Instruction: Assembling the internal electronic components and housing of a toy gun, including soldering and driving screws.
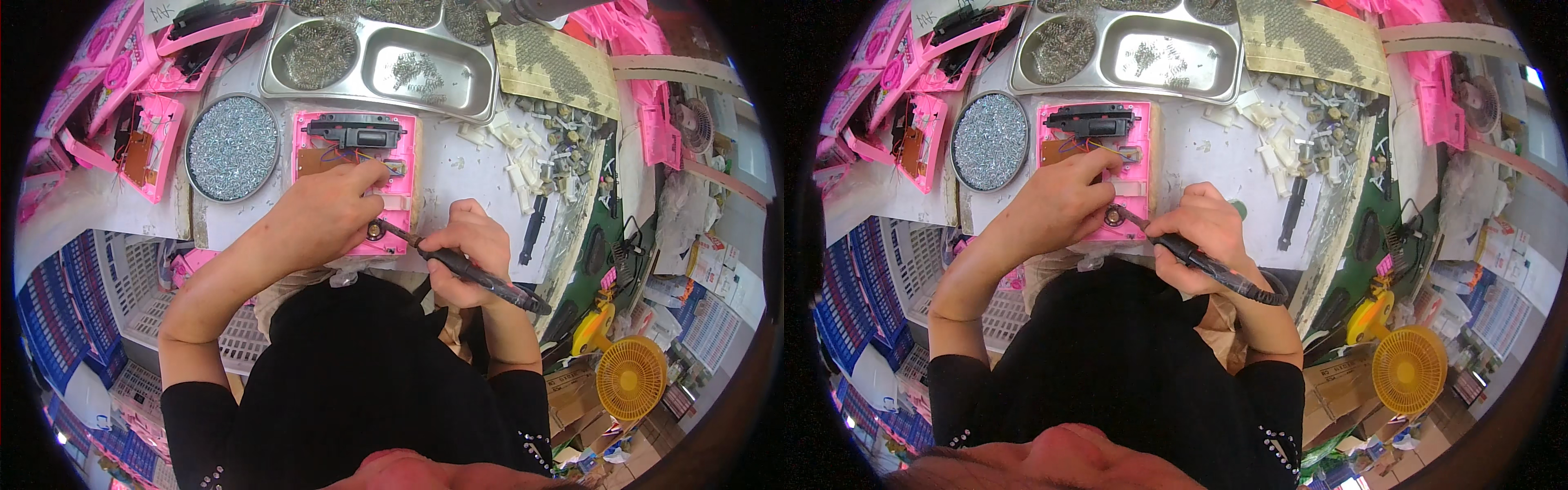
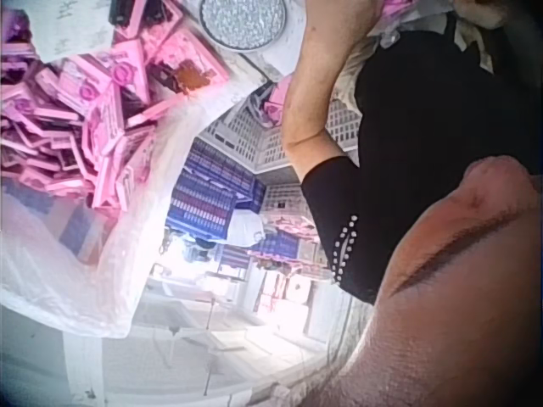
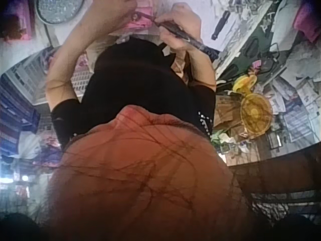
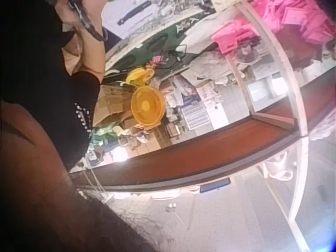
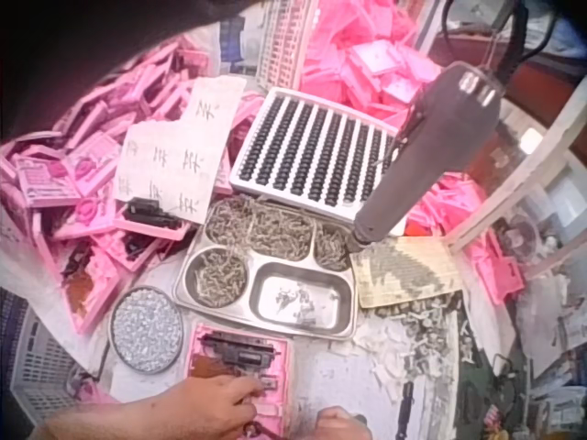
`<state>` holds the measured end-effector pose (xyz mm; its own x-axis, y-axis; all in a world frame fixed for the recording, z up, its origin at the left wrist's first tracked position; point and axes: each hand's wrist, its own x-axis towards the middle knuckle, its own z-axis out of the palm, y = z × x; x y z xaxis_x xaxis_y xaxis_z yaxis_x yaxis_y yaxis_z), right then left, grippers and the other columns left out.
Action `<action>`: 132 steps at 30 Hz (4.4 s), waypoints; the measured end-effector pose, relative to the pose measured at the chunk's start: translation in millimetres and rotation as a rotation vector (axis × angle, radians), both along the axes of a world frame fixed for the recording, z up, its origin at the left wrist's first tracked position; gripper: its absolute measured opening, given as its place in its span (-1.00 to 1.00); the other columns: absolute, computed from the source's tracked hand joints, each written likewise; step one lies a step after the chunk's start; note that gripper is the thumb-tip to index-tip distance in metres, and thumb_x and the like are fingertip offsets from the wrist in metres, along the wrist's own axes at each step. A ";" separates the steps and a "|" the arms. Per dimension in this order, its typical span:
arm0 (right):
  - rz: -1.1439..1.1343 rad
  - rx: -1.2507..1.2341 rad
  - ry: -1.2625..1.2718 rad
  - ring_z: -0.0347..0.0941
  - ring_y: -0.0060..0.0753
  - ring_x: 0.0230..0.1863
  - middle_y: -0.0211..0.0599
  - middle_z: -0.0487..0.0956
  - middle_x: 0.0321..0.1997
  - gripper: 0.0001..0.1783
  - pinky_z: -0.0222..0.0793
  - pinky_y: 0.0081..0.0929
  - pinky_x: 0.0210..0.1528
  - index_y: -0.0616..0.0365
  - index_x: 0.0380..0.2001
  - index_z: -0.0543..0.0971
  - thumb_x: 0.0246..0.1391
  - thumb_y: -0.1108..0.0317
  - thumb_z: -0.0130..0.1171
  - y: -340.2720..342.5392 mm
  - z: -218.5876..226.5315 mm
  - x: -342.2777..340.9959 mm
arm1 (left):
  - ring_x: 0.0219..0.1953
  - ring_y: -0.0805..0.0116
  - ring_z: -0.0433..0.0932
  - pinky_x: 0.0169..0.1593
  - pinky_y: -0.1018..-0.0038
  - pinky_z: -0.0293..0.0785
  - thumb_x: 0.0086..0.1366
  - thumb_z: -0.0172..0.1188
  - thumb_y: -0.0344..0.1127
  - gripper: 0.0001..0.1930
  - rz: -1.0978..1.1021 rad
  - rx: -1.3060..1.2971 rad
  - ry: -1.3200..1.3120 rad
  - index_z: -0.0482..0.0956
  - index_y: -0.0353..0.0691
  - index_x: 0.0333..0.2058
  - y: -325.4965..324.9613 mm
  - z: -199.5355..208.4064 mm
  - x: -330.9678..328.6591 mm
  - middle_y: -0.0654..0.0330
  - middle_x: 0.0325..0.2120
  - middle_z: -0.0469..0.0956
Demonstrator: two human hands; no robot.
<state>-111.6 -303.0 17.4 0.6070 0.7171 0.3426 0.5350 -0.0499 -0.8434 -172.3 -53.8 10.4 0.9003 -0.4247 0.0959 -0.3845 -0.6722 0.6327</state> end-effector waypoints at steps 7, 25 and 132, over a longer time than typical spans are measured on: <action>0.005 -0.015 -0.001 0.21 -0.30 -0.63 -0.39 0.50 -0.61 -0.72 0.22 -0.34 -0.34 0.20 -0.40 0.66 -0.34 0.42 0.28 -1.0 0.7 1.0 | -0.08 0.05 0.62 -0.13 0.20 0.62 0.07 0.35 -0.43 -0.84 0.010 0.005 -0.001 0.56 -0.29 -0.38 -2.0 -0.8 -0.5 0.06 -0.02 0.51; -1.166 0.443 0.028 0.48 -0.46 -0.22 -0.30 0.54 -0.27 -0.80 0.42 -0.46 -0.03 0.22 -0.27 0.50 -0.02 0.56 0.20 -234.5 47.8 -35.0 | -0.06 -0.09 0.59 -0.02 0.12 0.55 0.04 0.29 -0.50 -0.85 0.027 -0.021 -0.063 0.53 -0.36 -0.39 -2.1 -0.9 -0.8 -0.07 -0.03 0.53; -0.397 -0.384 0.377 0.47 -0.62 -0.53 -0.37 0.63 -0.53 -0.83 0.37 -0.56 -0.43 0.25 -0.39 0.70 0.11 0.34 0.36 42.2 -20.7 25.4 | 0.01 0.28 0.49 0.11 0.19 0.26 0.09 0.31 -0.30 -0.54 0.132 0.196 -0.406 0.62 -0.24 0.02 -5.5 -9.9 5.1 0.23 -0.05 0.57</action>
<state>-86.3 -260.8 -3.2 0.8781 0.4436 -0.1791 0.0868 -0.5159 -0.8523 -167.2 -59.2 0.5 0.8539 -0.3543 0.3813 -0.4780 -0.8237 0.3051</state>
